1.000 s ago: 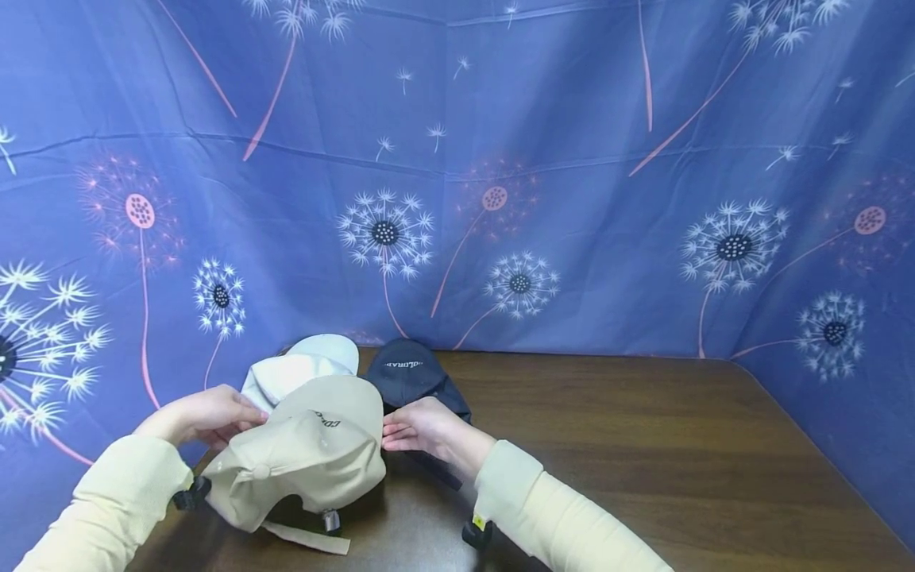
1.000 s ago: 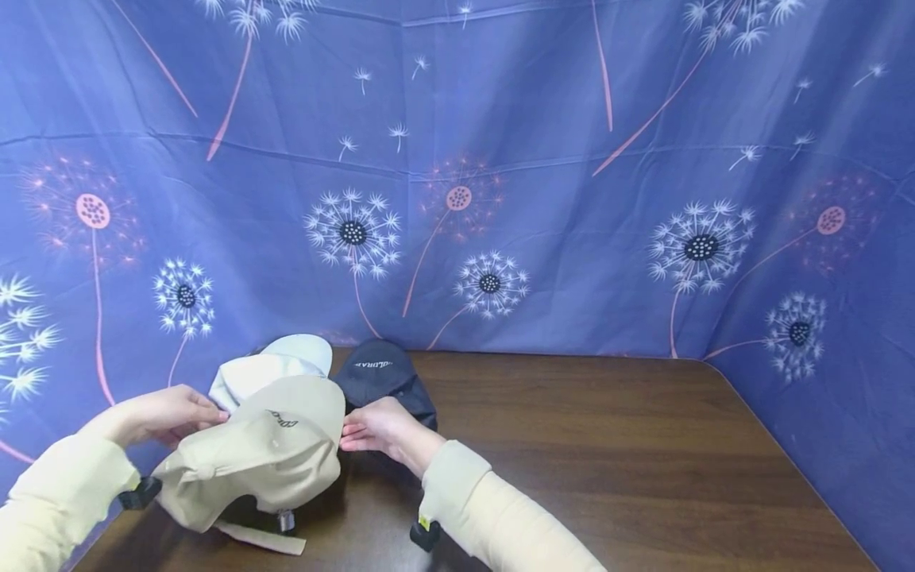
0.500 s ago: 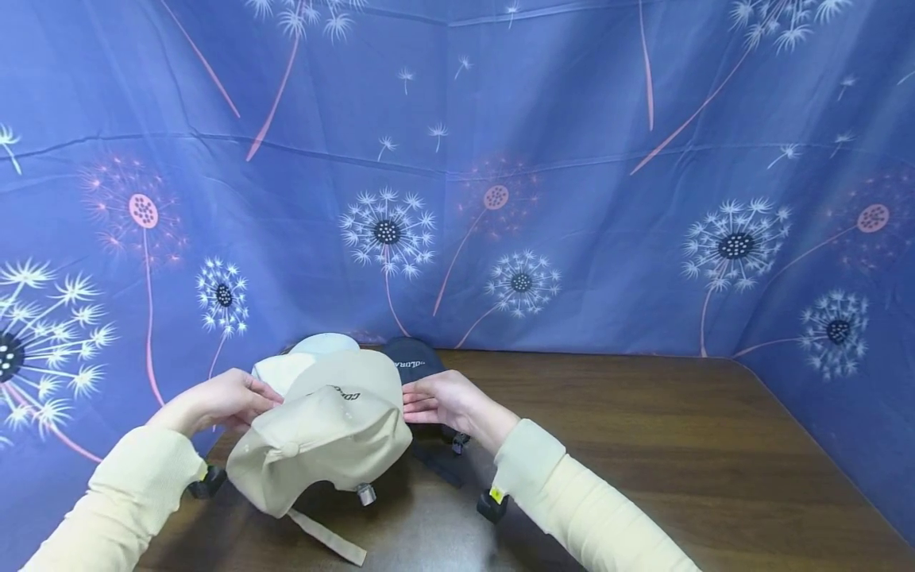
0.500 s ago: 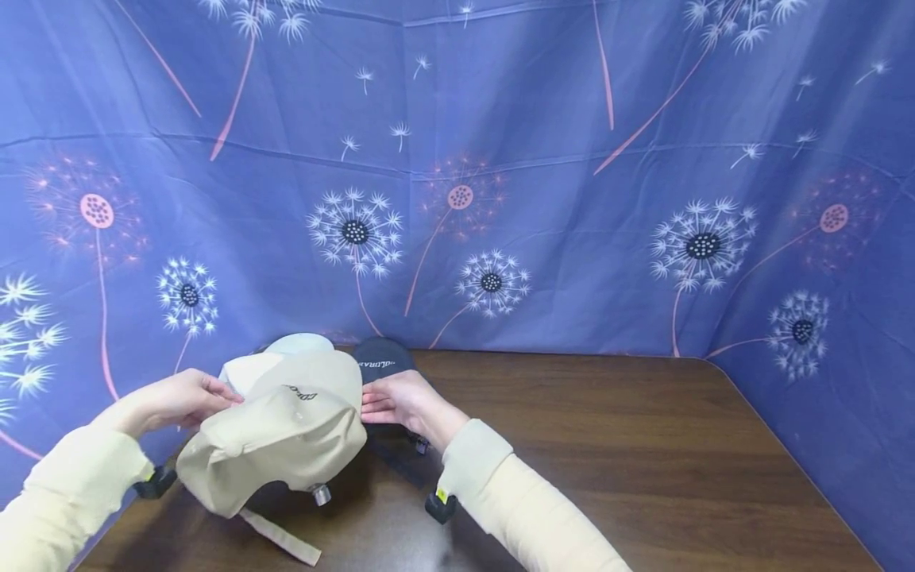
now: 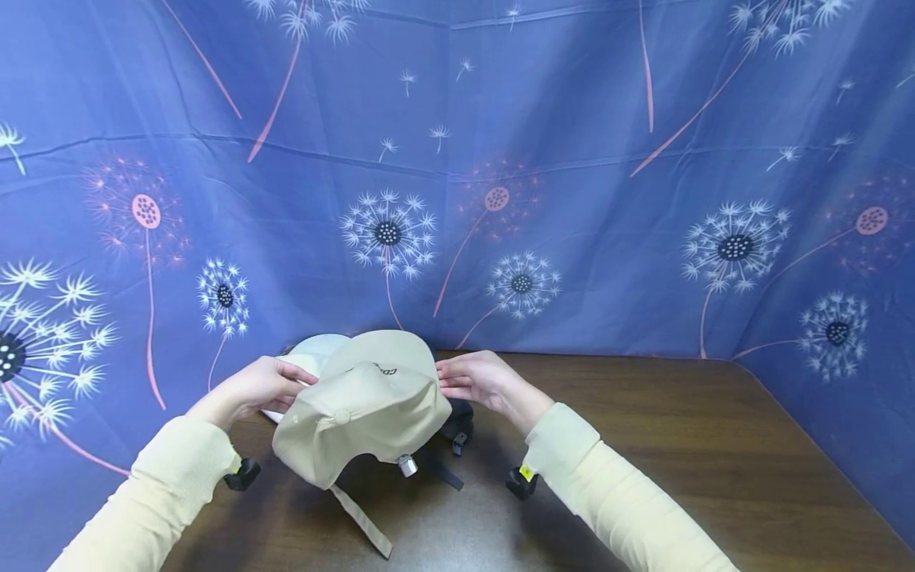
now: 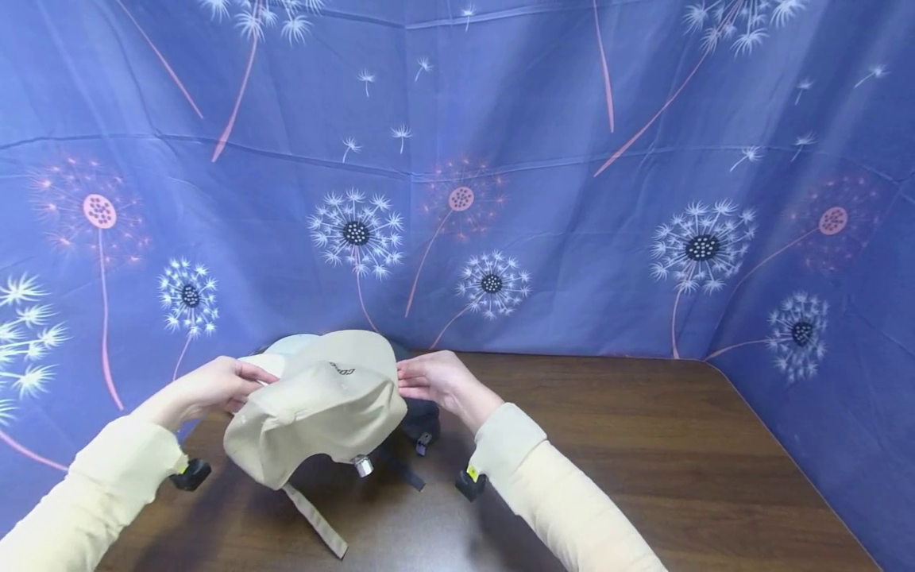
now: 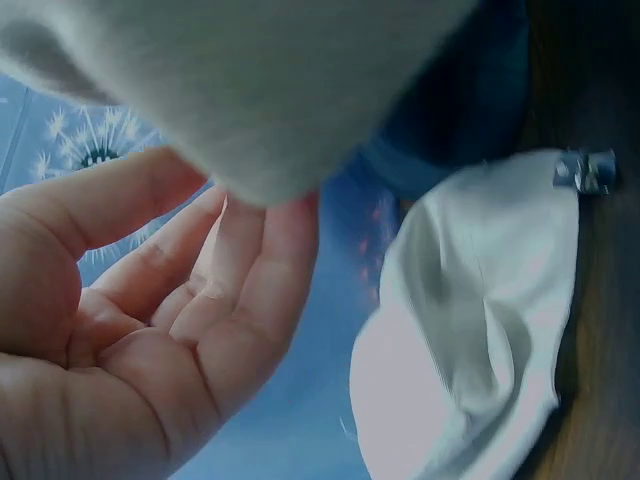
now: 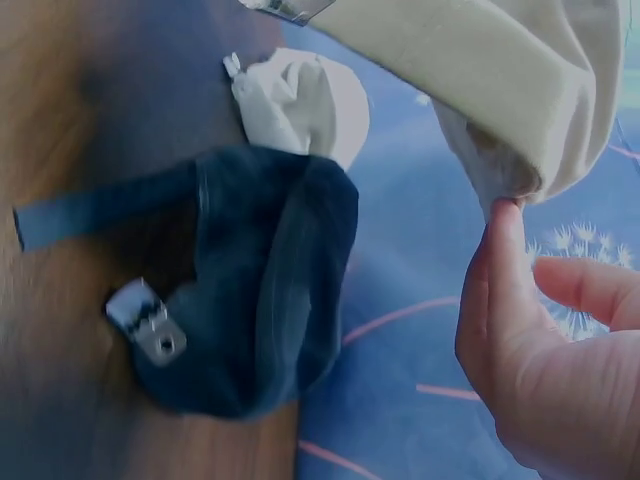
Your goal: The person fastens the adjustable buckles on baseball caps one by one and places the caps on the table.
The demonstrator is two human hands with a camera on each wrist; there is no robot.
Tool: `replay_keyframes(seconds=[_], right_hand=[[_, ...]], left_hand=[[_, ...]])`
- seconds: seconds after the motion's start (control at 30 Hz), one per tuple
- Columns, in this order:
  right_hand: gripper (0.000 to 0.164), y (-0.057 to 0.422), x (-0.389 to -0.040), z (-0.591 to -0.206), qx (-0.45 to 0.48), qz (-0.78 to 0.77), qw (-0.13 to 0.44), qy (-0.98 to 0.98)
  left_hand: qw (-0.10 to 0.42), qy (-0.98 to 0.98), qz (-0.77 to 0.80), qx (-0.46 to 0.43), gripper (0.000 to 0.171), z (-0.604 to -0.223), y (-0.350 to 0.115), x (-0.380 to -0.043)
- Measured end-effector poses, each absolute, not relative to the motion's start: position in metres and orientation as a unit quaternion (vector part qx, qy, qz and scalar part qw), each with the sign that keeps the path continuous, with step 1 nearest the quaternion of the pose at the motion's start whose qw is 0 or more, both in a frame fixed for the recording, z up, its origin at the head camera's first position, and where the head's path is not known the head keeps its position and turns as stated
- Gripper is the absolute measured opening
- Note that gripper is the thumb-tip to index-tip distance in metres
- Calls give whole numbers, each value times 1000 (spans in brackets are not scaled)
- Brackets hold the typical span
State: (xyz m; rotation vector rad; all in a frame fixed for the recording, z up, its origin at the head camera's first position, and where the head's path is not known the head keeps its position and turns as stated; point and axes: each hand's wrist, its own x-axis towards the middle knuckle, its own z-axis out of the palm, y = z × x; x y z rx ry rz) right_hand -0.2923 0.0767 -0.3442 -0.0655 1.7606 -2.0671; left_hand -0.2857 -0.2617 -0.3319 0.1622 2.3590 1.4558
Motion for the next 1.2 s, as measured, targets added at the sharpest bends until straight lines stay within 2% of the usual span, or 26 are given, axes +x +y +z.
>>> replay_keyframes(seconds=[0.5,0.9,1.2], right_hand=[[34,127,-305,-333,-32,-714,196,671],[38,162,-313,-329,-12,-700,179,691],[40,186,-310,-332,-24,-689,170,704]], left_hand=[[140,819,553,56,40,-326,-215,-291],[191,707,676,88,46,-342,-183,-302],[180,668,718,76,42,-355,-158,-307]])
